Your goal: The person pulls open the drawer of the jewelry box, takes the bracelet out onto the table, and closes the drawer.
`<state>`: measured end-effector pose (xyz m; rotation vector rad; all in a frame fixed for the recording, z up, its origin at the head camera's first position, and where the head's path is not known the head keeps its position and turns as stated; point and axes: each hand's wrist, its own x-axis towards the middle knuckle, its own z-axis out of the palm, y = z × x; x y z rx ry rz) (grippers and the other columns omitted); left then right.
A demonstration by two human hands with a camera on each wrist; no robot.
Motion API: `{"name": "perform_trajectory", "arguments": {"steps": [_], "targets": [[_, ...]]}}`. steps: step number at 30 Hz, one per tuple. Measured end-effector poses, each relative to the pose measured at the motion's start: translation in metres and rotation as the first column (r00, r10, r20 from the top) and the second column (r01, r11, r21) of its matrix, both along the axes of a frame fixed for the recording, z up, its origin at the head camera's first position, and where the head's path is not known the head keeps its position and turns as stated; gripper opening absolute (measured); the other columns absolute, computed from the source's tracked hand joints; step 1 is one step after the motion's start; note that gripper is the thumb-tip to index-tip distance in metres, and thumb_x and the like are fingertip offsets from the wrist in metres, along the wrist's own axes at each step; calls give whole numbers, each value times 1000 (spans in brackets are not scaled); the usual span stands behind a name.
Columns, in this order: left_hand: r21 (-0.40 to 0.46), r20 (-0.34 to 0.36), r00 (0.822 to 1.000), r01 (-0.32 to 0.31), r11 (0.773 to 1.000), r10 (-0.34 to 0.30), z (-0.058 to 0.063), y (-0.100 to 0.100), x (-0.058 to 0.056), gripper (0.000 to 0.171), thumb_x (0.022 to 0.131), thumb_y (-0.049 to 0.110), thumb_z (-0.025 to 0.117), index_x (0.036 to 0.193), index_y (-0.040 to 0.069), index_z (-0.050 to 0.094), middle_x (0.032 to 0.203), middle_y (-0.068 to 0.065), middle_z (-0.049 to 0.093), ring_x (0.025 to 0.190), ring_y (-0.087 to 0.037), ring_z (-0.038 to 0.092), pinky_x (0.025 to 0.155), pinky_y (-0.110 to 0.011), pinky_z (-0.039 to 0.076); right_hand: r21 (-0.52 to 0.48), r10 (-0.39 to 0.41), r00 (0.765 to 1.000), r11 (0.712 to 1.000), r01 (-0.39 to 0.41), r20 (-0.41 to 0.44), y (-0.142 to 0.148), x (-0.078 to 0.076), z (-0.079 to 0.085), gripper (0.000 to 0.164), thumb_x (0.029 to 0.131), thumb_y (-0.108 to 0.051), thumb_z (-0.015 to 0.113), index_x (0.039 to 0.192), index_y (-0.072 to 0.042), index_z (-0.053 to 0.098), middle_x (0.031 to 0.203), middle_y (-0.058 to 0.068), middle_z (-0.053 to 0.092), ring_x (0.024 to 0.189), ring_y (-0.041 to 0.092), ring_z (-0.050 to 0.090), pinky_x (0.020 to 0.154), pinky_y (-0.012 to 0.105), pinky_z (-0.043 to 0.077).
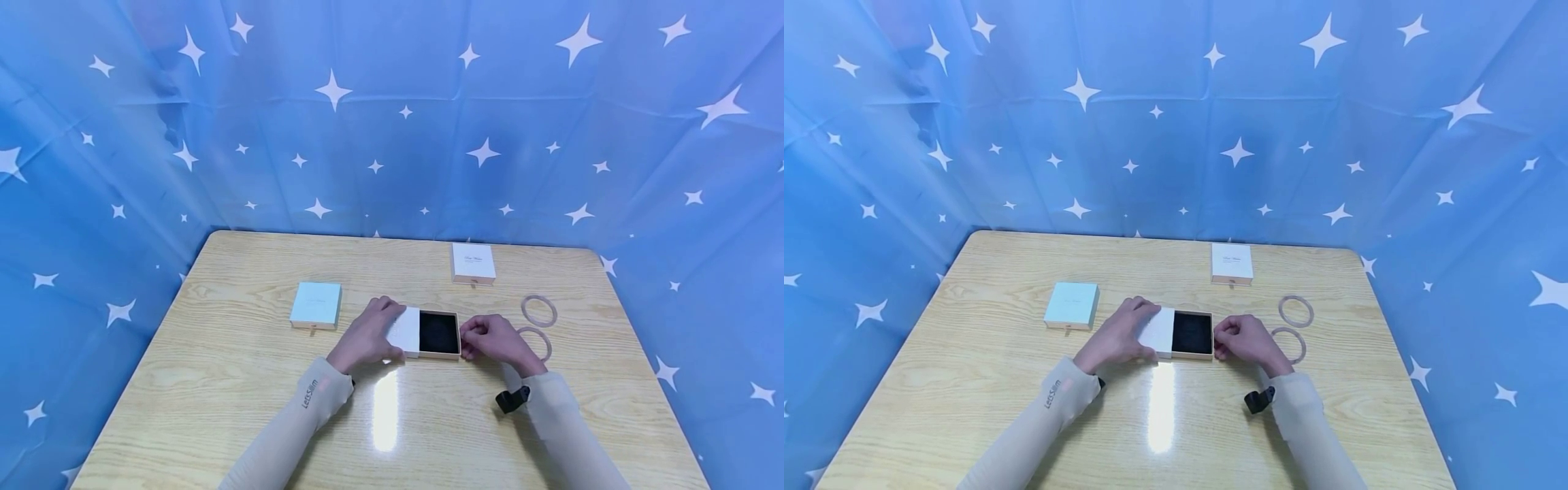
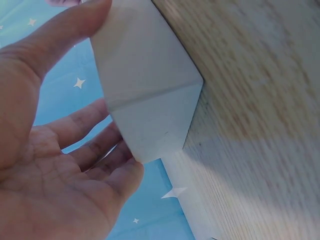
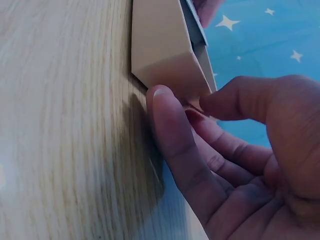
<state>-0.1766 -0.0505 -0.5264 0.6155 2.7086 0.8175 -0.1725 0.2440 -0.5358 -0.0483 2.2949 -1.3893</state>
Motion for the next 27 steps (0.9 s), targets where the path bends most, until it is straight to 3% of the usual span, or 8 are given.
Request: {"name": "perform_trajectory", "arguments": {"steps": [7, 13, 20, 27], "targets": [[-2, 5, 1000, 1, 1000, -1, 1, 0, 1, 98, 70, 33, 95, 154, 15, 47, 145, 0, 52, 134, -18, 45, 110, -37, 49, 26, 10, 999, 1000, -9, -34, -1, -1, -2, 17, 100, -7, 61, 105, 8, 67, 79, 13, 75, 67, 17, 73, 65, 24, 59], [10, -2, 1000, 0, 1000, 0, 2, 0, 0, 98, 69, 32, 95, 153, 14, 48, 145, -1, 52, 135, -19, 45, 111, -38, 48, -14, -17, 1000, 1000, 17, -21, -2, -2, -6, 15, 100, -4, 61, 105, 9, 66, 79, 13, 74, 68, 16, 73, 64, 27, 61], [15, -1, 1000, -1, 1000, 1, 2, 0, 0, 98, 70, 32, 95, 153, 15, 47, 147, -1, 51, 136, -19, 44, 111, -38, 48, 7, -36, 998, 999, 36, -52, -4, -2, -6, 10, 97, -1, 62, 99, 7, 66, 76, 9, 74, 64, 14, 71, 62, 23, 59], [13, 5, 1000, -2, 1000, 2, 0, 0, 0, 98, 70, 33, 95, 154, 16, 47, 147, 0, 50, 136, -19, 44, 110, -38, 49, -6, -38, 998, 999, 38, -49, -7, 0, -6, 11, 96, 2, 59, 101, 9, 65, 76, 12, 74, 65, 14, 72, 64, 27, 61]]}}
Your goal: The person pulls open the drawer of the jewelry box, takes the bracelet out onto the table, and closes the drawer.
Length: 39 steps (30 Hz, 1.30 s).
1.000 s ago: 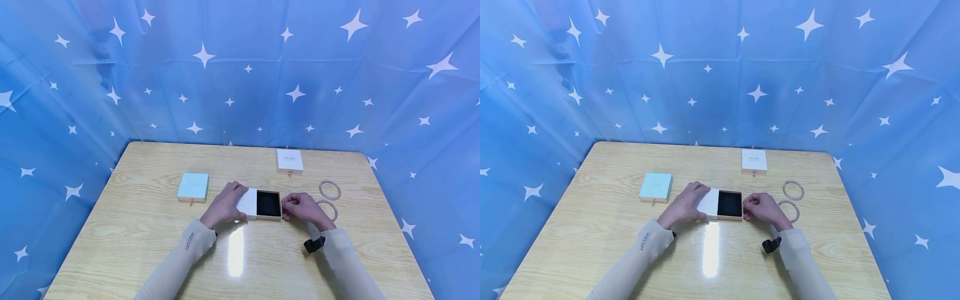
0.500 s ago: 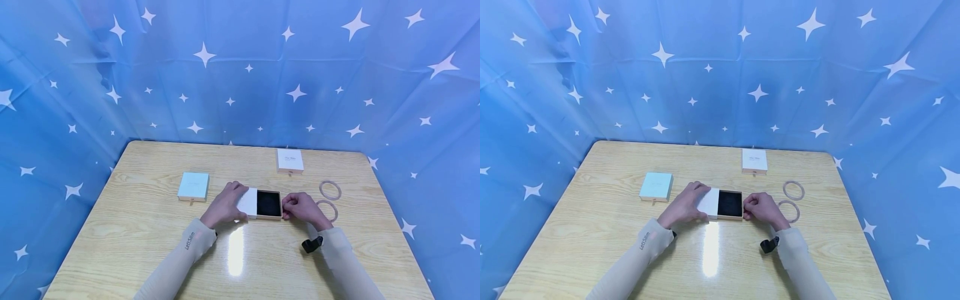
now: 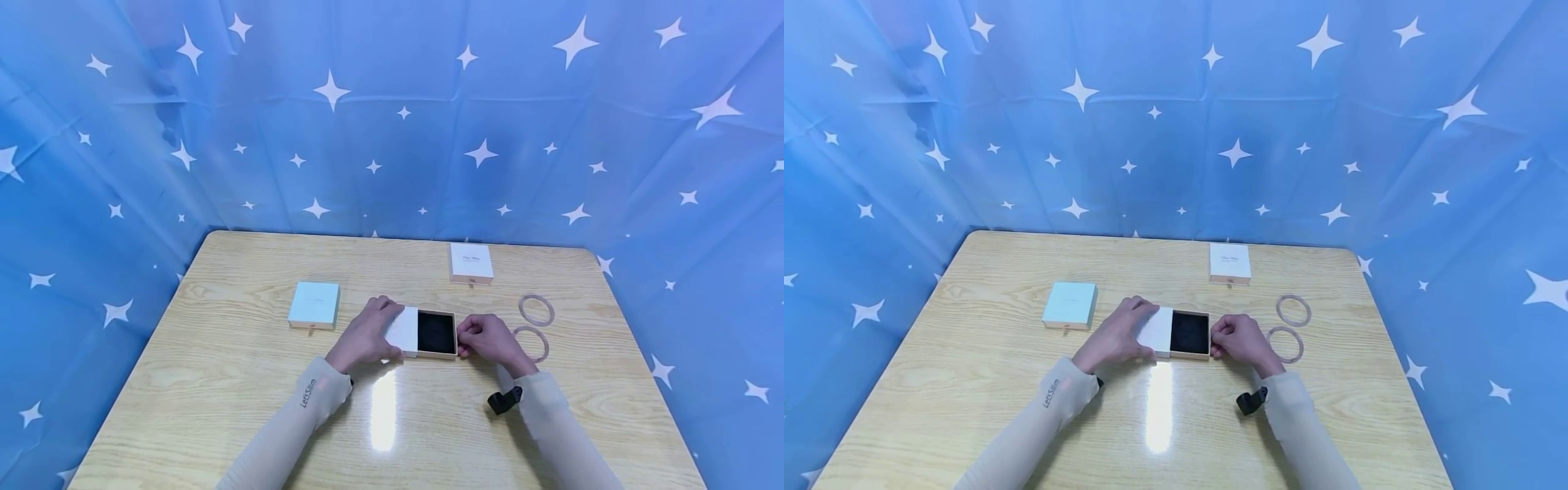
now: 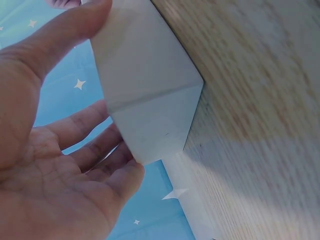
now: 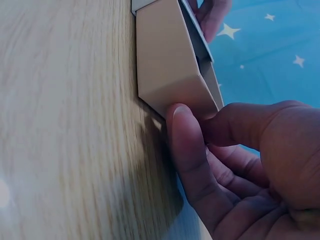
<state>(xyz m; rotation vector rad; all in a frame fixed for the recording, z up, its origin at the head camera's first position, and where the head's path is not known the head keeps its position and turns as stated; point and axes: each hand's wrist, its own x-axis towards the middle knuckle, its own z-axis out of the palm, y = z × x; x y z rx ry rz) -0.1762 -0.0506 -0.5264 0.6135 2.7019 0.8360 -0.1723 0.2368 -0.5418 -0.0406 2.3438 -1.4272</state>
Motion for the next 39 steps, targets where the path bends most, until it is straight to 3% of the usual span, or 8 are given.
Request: {"name": "perform_trajectory", "arguments": {"steps": [39], "targets": [[11, -5, 1000, -3, 1000, 3, 0, 0, -1, 99, 68, 32, 95, 153, 13, 47, 146, -1, 52, 136, -20, 45, 111, -38, 48, -23, -9, 1000, 1000, 9, -27, -43, -3, -5, 7, 97, 2, 62, 97, 6, 68, 77, 14, 74, 65, 16, 71, 61, 27, 61]]}}
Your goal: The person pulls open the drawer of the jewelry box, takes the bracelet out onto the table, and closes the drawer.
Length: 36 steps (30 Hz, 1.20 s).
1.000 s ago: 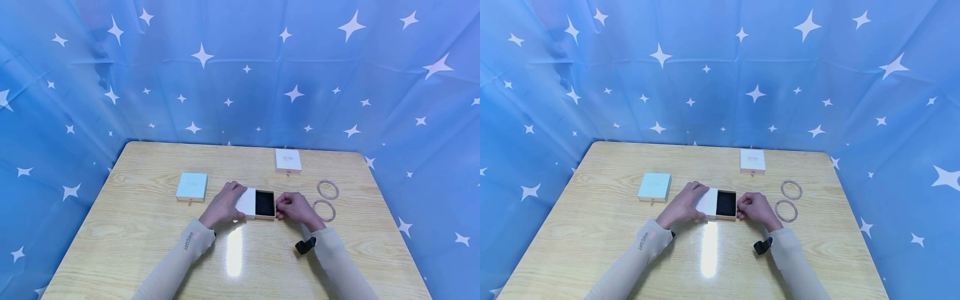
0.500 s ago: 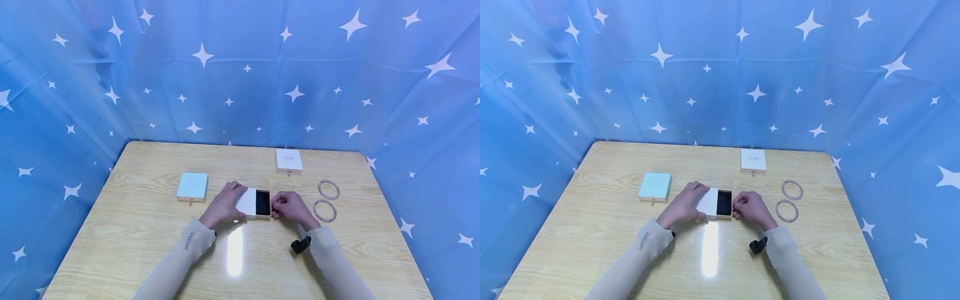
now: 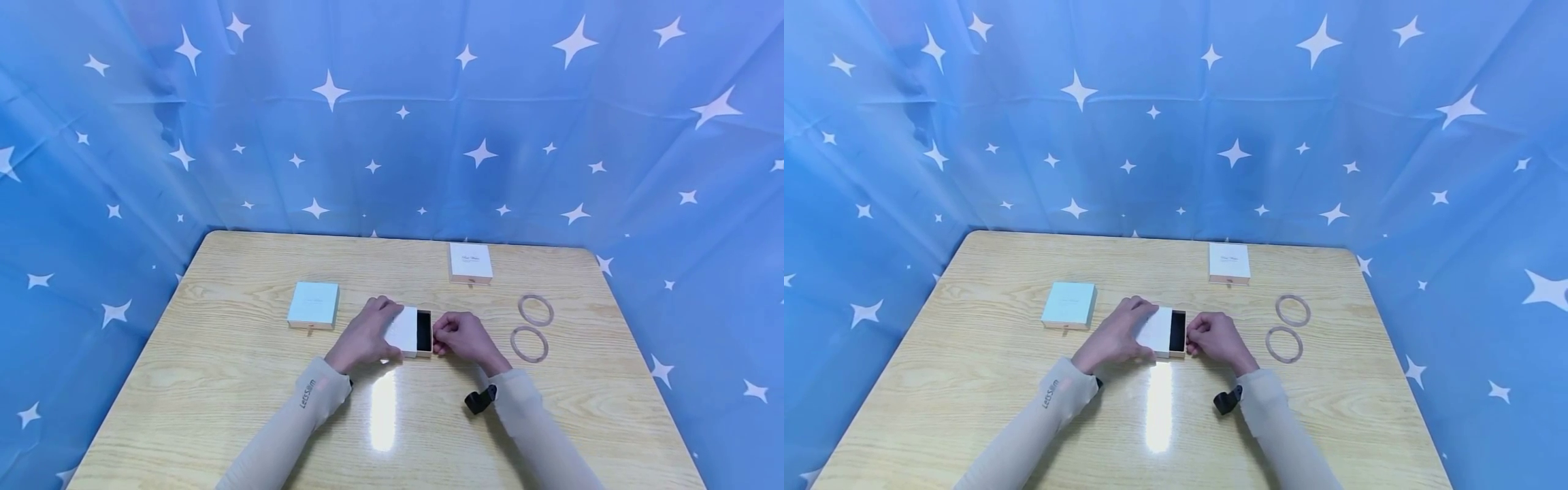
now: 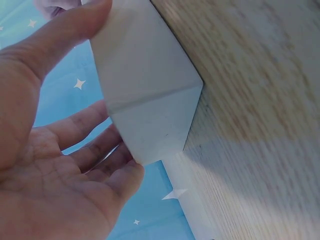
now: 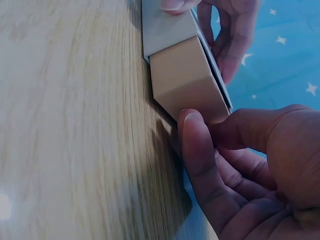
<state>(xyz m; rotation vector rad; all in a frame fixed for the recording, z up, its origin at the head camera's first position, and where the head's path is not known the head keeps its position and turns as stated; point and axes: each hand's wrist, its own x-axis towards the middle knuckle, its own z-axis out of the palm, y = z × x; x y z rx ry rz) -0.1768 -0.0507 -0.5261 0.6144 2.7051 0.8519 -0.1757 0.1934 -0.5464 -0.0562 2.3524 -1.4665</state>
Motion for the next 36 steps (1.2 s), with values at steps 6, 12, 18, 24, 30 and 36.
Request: {"name": "perform_trajectory", "arguments": {"steps": [6, 12, 18, 24, 30, 36], "targets": [[9, -12, 1000, 0, 1000, 0, 1, -1, 0, 99, 68, 32, 95, 153, 13, 48, 145, -1, 52, 133, -19, 46, 107, -38, 49, -36, 5, 1000, 999, -5, 6, -10, 0, 0, 9, 97, 1, 61, 97, 7, 68, 77, 16, 74, 65, 16, 71, 62, 27, 61], [11, -20, 1000, -2, 1000, 2, 1, 1, 1, 99, 66, 31, 96, 152, 13, 49, 143, -1, 53, 130, -19, 47, 105, -37, 50, -52, 24, 1000, 998, -24, 6, -19, 0, 0, 9, 97, 0, 61, 96, 5, 68, 79, 16, 74, 65, 17, 71, 62, 28, 62], [14, -22, 1000, 4, 1000, -4, 3, 3, 0, 98, 66, 29, 95, 151, 12, 49, 143, -2, 54, 131, -19, 47, 106, -37, 50, -49, 25, 1000, 998, -25, 2, -22, 0, 0, 8, 97, -1, 62, 95, 2, 69, 77, 11, 74, 65, 16, 71, 62, 28, 61], [13, -26, 1000, 4, 1000, -4, 3, 2, 1, 98, 66, 30, 95, 152, 12, 49, 144, -2, 53, 133, -20, 46, 108, -37, 49, -33, 45, 999, 998, -45, -3, -22, -1, 1, 8, 97, -2, 62, 95, 1, 69, 80, 11, 74, 66, 17, 71, 63, 29, 62], [0, -35, 999, 27, 1000, -27, 0, -1, 1, 98, 70, 32, 94, 154, 11, 46, 149, -3, 50, 139, -21, 44, 113, -38, 47, 35, 62, 998, 998, -61, -14, -20, -3, 5, 10, 99, -11, 64, 95, -4, 71, 81, 9, 74, 68, 17, 71, 65, 29, 61], [-31, -46, 998, 46, 998, -47, -2, -4, 1, 100, 72, 42, 93, 154, 12, 45, 160, -8, 39, 157, -30, 18, 121, -46, 38, 109, 76, 993, 992, -67, -86, -18, -8, 8, 12, 99, -18, 66, 95, -9, 72, 83, 6, 75, 69, 17, 70, 62, 28, 58]]}}
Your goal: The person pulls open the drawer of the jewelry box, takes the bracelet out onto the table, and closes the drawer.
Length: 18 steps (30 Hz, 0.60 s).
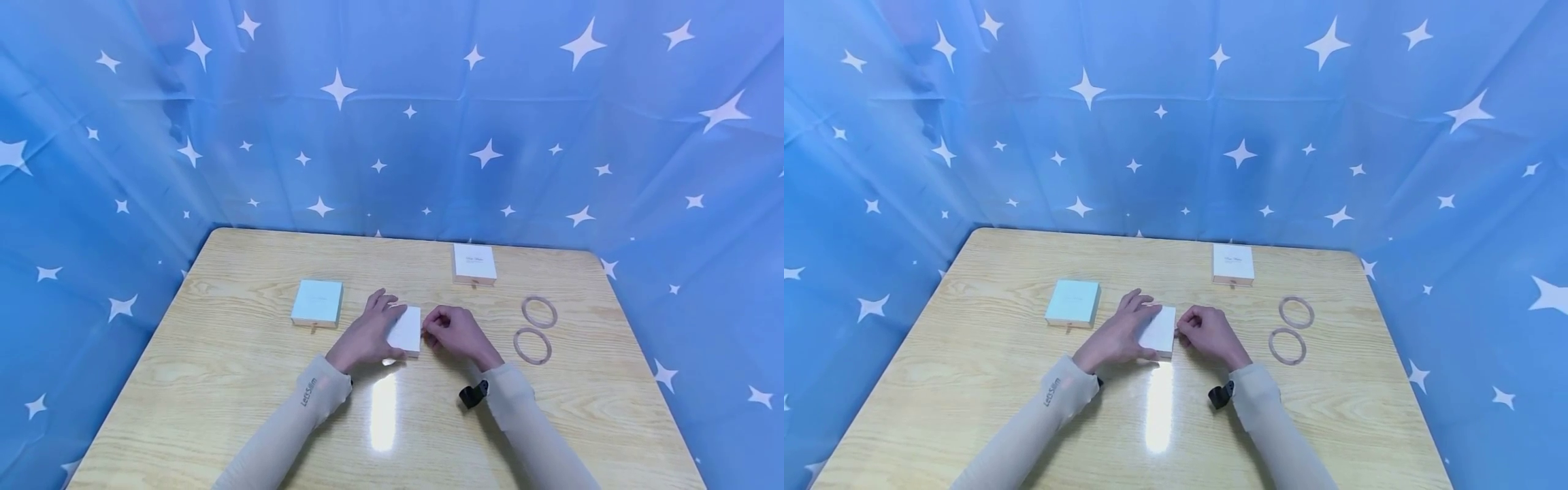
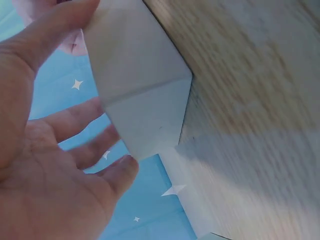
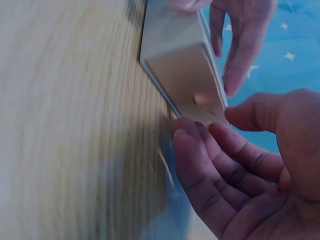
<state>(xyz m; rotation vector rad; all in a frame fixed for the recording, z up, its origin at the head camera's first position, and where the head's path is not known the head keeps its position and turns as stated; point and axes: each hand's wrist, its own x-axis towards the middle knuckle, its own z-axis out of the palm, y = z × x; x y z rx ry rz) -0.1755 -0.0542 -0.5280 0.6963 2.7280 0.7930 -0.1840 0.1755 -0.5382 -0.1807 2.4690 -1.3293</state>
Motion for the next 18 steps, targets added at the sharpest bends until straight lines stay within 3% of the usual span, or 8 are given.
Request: {"name": "perform_trajectory", "arguments": {"steps": [4, 8, 11, 14, 18], "targets": [[33, -17, 1000, -10, 999, 11, -3, -1, 2, 103, 71, 47, 92, 155, 13, 44, 165, -13, 32, 160, -34, 5, 122, -54, 34, 73, 15, 998, 997, -10, -66, 3, -2, 2, 11, 99, -21, 68, 101, -11, 72, 88, 5, 73, 71, 17, 68, 61, 27, 55], [125, -22, 994, -103, 987, 107, -5, -5, 8, 99, 75, 46, 90, 156, 12, 42, 164, -15, 32, 159, -34, 11, 123, -54, 33, 113, 34, 989, 993, -17, -147, 3, -4, 6, 16, 97, -23, 69, 109, -11, 71, 96, 3, 73, 84, 14, 67, 76, 30, 58], [220, 31, 971, -237, 946, 236, -5, -9, 16, 91, 80, 44, 87, 155, 12, 45, 158, -13, 38, 150, -31, 29, 117, -50, 40, 107, 50, 979, 994, -29, -196, 1, -6, 7, 21, 97, -22, 70, 114, -10, 71, 102, 3, 73, 94, 16, 68, 88, 36, 58], [297, 114, 930, -368, 881, 350, -6, -12, 25, 83, 83, 42, 84, 151, 10, 49, 143, -11, 48, 120, -26, 50, 95, -41, 52, 78, 59, 973, 996, -42, -222, 0, -9, 8, 26, 96, -20, 71, 119, -7, 70, 108, 6, 73, 98, 20, 68, 92, 40, 59], [328, 196, 888, -460, 825, 417, -7, -15, 35, 74, 87, 38, 82, 146, 4, 54, 118, -11, 54, 88, -19, 51, 72, -28, 45, 67, 75, 969, 996, -61, -235, 0, -14, 7, 33, 95, -19, 73, 124, -4, 69, 116, 9, 73, 104, 23, 69, 95, 41, 59]]}}
